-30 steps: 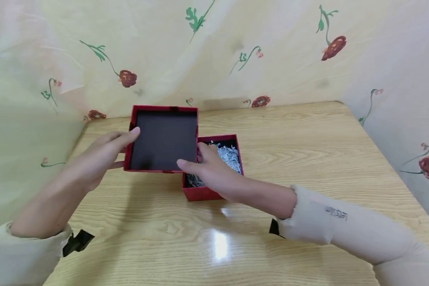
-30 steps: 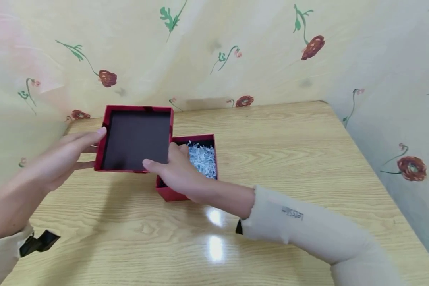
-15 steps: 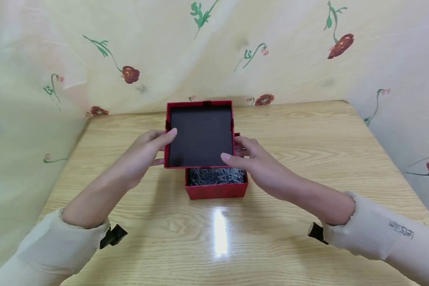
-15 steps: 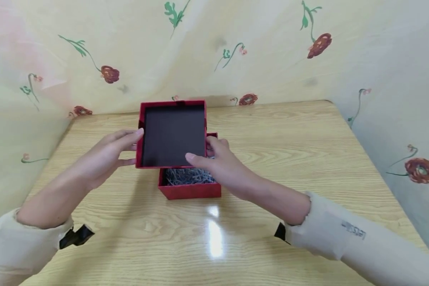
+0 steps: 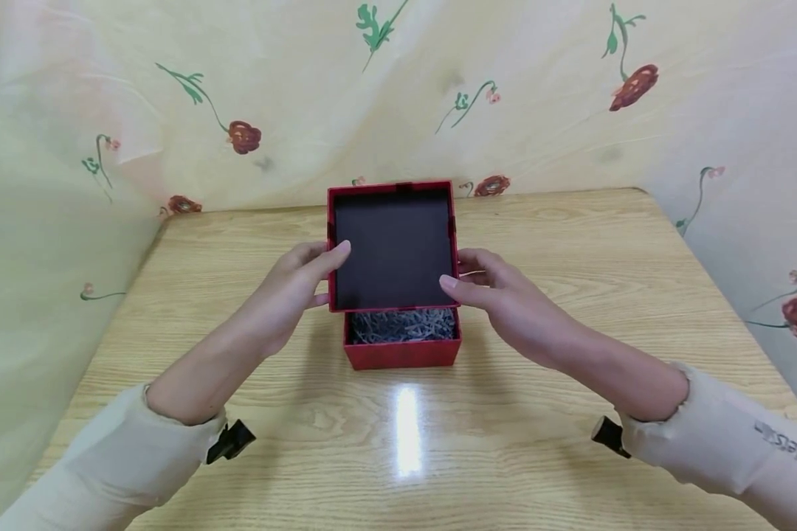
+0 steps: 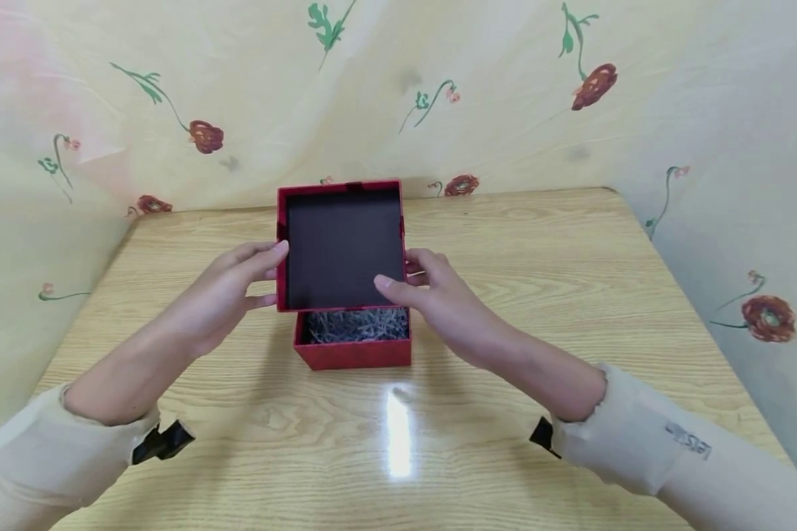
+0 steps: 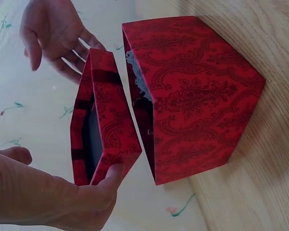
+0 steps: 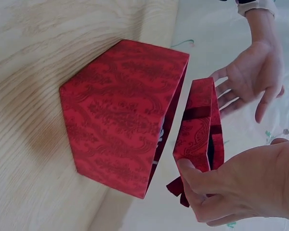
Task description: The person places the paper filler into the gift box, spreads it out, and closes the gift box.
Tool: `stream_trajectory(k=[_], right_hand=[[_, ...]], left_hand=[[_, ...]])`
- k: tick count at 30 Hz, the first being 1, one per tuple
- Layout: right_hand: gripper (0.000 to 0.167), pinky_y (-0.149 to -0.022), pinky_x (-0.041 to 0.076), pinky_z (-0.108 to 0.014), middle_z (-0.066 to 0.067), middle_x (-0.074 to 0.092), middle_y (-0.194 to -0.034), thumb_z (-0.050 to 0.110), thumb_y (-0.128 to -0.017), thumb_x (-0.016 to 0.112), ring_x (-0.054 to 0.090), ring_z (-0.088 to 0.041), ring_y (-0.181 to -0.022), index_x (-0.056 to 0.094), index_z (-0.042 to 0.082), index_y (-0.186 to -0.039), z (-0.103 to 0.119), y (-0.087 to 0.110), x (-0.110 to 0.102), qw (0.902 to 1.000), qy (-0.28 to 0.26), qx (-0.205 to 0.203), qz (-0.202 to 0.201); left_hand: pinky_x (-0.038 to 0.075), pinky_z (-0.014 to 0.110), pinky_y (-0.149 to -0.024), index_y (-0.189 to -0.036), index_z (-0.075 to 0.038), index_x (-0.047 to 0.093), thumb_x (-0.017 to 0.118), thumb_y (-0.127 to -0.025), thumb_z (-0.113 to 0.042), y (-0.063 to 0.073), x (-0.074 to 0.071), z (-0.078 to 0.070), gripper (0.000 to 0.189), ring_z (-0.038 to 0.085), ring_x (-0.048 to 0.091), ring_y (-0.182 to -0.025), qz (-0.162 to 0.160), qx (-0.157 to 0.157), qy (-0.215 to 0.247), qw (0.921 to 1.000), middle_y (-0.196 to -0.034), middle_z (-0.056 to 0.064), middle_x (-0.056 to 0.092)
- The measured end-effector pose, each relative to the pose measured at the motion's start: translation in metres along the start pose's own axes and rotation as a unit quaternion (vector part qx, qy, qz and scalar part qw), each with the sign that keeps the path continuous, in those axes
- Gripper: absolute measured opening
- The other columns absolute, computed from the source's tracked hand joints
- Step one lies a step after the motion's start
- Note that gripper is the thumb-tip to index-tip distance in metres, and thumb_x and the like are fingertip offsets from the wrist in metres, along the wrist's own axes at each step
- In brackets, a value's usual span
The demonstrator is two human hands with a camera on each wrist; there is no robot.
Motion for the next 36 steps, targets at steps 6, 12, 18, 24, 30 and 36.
stream_trajectory(k=[6,12,18,24,30,36], right_hand=[[0.058,-0.113,0.025,-0.051,-0.016,0.036,-0.135,0.033,-0.098,0.055,0.037,-0.033,-0.128,0.030,0.001,-0.140,0.001,-0.006,-0.006,0.9993,-0.023,-0.027,-0.006],[0.041,-0.113,0.028,-0.049,-0.017,0.034,-0.132,0.029,-0.101,0.049,0.035,-0.030,-0.128,0.035,-0.002,-0.126,0.003,-0.012,-0.010,0.9948,-0.083,-0.059,-0.008],[0.037,-0.111,0.029,-0.050,-0.017,0.038,-0.134,0.032,-0.102,0.044,0.040,-0.035,-0.123,0.038,0.000,-0.119,0.003,-0.016,-0.015,0.9908,-0.109,-0.079,-0.009],[0.035,-0.111,0.029,-0.052,-0.020,0.042,-0.129,0.033,-0.102,0.044,0.041,-0.035,-0.122,0.040,0.000,-0.111,0.003,-0.018,-0.018,0.9867,-0.131,-0.096,-0.005],[0.040,-0.112,0.026,-0.054,-0.020,0.042,-0.125,0.037,-0.103,0.042,0.042,-0.034,-0.122,0.045,-0.003,-0.108,0.002,-0.019,-0.023,0.9830,-0.142,-0.116,0.001],[0.042,-0.114,0.024,-0.052,-0.016,0.045,-0.125,0.039,-0.103,0.040,0.042,-0.034,-0.122,0.051,-0.002,-0.100,0.003,-0.020,-0.027,0.9813,-0.141,-0.131,0.009]], left_hand=[[0.031,0.045,-0.112,-0.150,-0.006,0.019,0.051,-0.095,-0.052,-0.003,0.001,-0.001,0.078,0.027,0.033,-0.135,-0.008,0.011,0.016,0.9998,-0.150,0.008,0.029],[0.032,0.044,-0.112,-0.141,-0.007,0.027,0.049,-0.096,-0.051,-0.004,0.003,-0.002,0.066,0.027,0.036,-0.131,-0.020,0.038,0.036,0.9984,-0.145,0.008,0.031],[0.036,0.042,-0.109,-0.128,-0.007,0.033,0.046,-0.098,-0.049,-0.006,0.004,-0.004,0.053,0.026,0.038,-0.127,-0.038,0.068,0.039,0.9962,-0.138,0.007,0.035],[0.037,0.043,-0.108,-0.118,-0.004,0.035,0.043,-0.100,-0.047,-0.006,0.005,-0.006,0.047,0.028,0.040,-0.124,-0.050,0.093,0.054,0.9929,-0.133,0.011,0.038],[0.036,0.046,-0.109,-0.127,-0.004,0.035,0.033,-0.100,-0.052,-0.006,0.004,-0.006,0.055,0.028,0.042,-0.124,-0.048,0.123,0.050,0.9900,-0.130,0.012,0.041],[0.036,0.047,-0.108,-0.120,0.001,0.041,0.022,-0.099,-0.058,-0.005,0.003,-0.007,0.065,0.029,0.043,-0.123,-0.053,0.150,0.061,0.9854,-0.131,0.012,0.042]])
Point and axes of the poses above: each hand's wrist, its own y-axis away from the middle knuckle, its own x-axis out of the palm, z = x × y, the point moved 3 cm from there along -y, towards the middle knuckle
